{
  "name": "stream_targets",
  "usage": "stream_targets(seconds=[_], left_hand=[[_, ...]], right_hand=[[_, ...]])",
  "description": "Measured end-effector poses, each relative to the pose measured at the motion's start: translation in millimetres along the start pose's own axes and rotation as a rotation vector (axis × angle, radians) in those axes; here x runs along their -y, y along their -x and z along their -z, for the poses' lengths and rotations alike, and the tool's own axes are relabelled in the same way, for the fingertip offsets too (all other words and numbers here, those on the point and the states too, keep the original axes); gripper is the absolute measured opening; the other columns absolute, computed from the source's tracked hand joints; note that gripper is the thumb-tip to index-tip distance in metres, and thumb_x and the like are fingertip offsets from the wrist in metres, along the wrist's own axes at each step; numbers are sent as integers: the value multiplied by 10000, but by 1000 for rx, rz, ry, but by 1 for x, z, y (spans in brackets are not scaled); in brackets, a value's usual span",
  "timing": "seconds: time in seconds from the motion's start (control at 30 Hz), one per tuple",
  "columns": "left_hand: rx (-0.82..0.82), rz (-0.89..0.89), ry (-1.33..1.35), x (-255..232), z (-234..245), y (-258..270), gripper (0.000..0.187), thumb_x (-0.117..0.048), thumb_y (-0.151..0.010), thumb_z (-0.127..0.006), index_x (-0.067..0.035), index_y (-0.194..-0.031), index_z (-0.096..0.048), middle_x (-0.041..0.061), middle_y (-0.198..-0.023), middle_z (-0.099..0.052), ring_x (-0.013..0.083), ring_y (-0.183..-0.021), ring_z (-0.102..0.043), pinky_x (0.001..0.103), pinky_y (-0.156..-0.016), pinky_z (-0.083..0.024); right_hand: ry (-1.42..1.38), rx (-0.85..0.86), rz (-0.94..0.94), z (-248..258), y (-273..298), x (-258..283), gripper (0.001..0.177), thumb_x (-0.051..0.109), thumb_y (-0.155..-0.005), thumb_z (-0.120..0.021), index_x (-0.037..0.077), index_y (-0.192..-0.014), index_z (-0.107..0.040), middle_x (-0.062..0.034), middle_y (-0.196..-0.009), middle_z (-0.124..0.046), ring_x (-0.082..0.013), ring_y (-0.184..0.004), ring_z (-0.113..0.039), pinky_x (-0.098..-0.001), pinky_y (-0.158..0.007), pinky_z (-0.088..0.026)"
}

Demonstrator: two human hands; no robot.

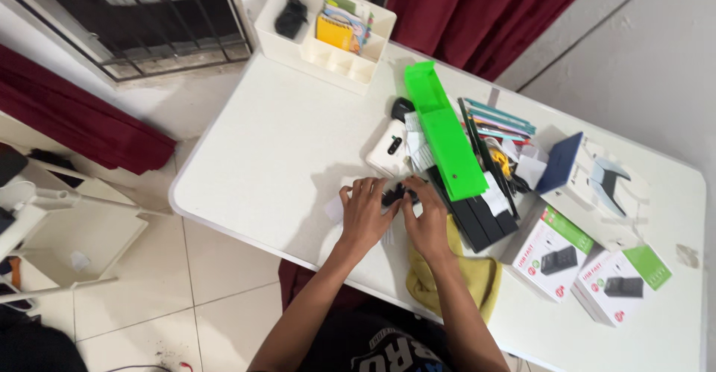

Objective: The person organizes a cluttered desk by sorting various items into a white plastic organizer and a green pencil case. They place black and yellow cables into the organizer, then wipe the table surface with a yellow cloth. Finally, they arrange colored pens and pencils into the green case.

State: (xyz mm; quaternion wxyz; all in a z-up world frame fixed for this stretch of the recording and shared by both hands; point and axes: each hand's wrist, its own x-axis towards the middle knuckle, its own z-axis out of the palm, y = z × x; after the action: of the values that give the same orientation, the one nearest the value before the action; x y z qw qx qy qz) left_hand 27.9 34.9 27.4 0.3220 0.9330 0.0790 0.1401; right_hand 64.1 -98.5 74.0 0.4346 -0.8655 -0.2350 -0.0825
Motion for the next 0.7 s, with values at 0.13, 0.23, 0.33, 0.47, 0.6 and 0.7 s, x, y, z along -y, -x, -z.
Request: stream_targets(seconds=[0.13,0.23,0.33,0.47,0.6,0.7], left_hand=[[39,-33,-77,-10,-21,3,672,-374,-787,-831,-4,-1300,-606,121,-1207,-620,289,-1164,-521,521,-993,-324],[68,-46,-103,-11,-31,1,719,-338,-799,-826,17,-1368,-566,133,-1216,-607,296,-1140,-521,502,-960,-343],[72,-83,-112,-11,-35,1,681,-265,-831,-797,-13,-1416,-557,131,-1203,-602,300,-1114,-519,495,-928,-349],[69,-149,-106,-11,-37,-6,507,-176,-872,-747,-97,-1360,-638,127,-1159,-604,306,-1075,-522,489,-899,-356],[90,-155,-86,-9,-44,-1,423,-153,-877,-729,-78,-1292,-692,124,-1132,-613,304,-1045,-539,460,-858,-384],[39,-170,-131,-7,-47,1,377,-133,-914,-722,-76,-1286,-702,116,-1128,-627,292,-1053,-554,432,-883,-402]], right_hand=[[21,-30,-19,9,15,-14,237,12,-941,-640,0,-1172,-691,-203,-1233,-704,-392,-1270,-637,-441,-1051,-504],[33,-37,-49,14,20,-18,260,7,-925,-648,-1,-1182,-690,-211,-1244,-698,-400,-1253,-635,-445,-1042,-498],[27,-44,-83,14,26,-20,265,7,-917,-646,3,-1179,-688,-215,-1244,-695,-395,-1234,-644,-440,-1036,-504],[20,-42,-80,14,27,-24,262,0,-919,-635,1,-1176,-691,-221,-1226,-697,-403,-1244,-640,-442,-1037,-503],[28,-23,-137,16,35,-25,241,14,-939,-629,10,-1170,-699,-213,-1198,-708,-393,-1224,-654,-432,-1023,-515],[24,-34,-122,19,36,-26,256,6,-927,-634,0,-1173,-702,-234,-1243,-688,-412,-1223,-640,-442,-1022,-500]])
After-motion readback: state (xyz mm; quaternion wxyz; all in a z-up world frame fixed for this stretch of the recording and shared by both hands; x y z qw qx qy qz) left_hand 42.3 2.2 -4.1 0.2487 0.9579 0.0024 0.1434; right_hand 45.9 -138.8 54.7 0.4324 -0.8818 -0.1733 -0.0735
